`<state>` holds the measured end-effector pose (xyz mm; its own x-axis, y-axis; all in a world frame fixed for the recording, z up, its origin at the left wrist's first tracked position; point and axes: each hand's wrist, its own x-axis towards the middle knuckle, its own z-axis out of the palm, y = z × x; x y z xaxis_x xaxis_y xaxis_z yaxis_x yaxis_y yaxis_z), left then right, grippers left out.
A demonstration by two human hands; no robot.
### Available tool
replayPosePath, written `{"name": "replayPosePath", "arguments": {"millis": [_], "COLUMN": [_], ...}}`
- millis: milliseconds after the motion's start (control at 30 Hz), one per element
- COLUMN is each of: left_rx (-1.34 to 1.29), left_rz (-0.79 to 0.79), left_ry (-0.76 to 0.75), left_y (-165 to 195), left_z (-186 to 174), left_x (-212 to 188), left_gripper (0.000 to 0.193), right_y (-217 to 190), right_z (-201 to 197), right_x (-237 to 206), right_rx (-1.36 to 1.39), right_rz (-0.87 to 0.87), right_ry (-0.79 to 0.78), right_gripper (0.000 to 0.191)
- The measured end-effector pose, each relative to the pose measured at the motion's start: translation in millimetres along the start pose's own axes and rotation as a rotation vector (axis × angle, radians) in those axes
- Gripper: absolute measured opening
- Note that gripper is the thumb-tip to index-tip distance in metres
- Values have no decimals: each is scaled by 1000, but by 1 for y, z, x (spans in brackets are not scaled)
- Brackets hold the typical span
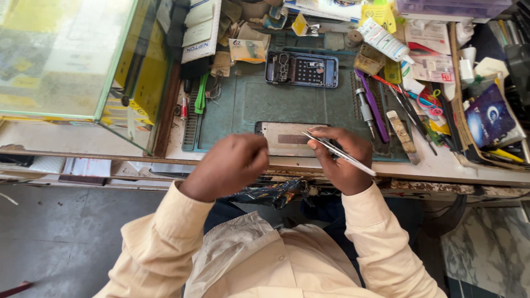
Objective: The person uses a metal spudger to pry and separate components on the back of a disassembled mobile phone. They work along the edges and corners of the device, occasionally lifting the casing to inspect the interior.
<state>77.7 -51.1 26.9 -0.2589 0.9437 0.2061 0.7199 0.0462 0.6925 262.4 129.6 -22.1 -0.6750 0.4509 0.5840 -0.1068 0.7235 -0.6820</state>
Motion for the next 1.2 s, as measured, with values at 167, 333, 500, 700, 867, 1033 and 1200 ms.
{"name": "replayPosePath", "arguments": {"millis": [167, 333, 500, 700, 867, 1033, 1200], "left_rx": [-134, -334, -343, -586, -489, -488, -393], "left_rz": [14, -116, -184, -184, -203, -144, -140], "left_ry": [-125, -59, -73, -84, -72, -18, 23], "left_y": [22, 35, 30, 17, 16, 26, 29], "left_z": [5, 18, 33, 46, 50, 48, 44], "left_x": [0, 6, 10, 4, 3, 3, 2], "left_gripper": [24, 26, 21, 17, 29, 23, 13], "right_y": [13, 23, 29, 40, 38, 35, 35], "right_z": [-17, -27, -29, -33, -33, -32, -32], "right_x": [-5, -7, -8, -6, -7, -6, -11], "right_rx": [340, 342, 486, 509, 505, 524, 531], "right_rz": [1, -28, -7, -18, 22, 49, 35], "right_ry": [-96, -243, -309, -376, -385, -394, -292], "right_gripper": [19, 23, 22, 25, 24, 22, 19]}}
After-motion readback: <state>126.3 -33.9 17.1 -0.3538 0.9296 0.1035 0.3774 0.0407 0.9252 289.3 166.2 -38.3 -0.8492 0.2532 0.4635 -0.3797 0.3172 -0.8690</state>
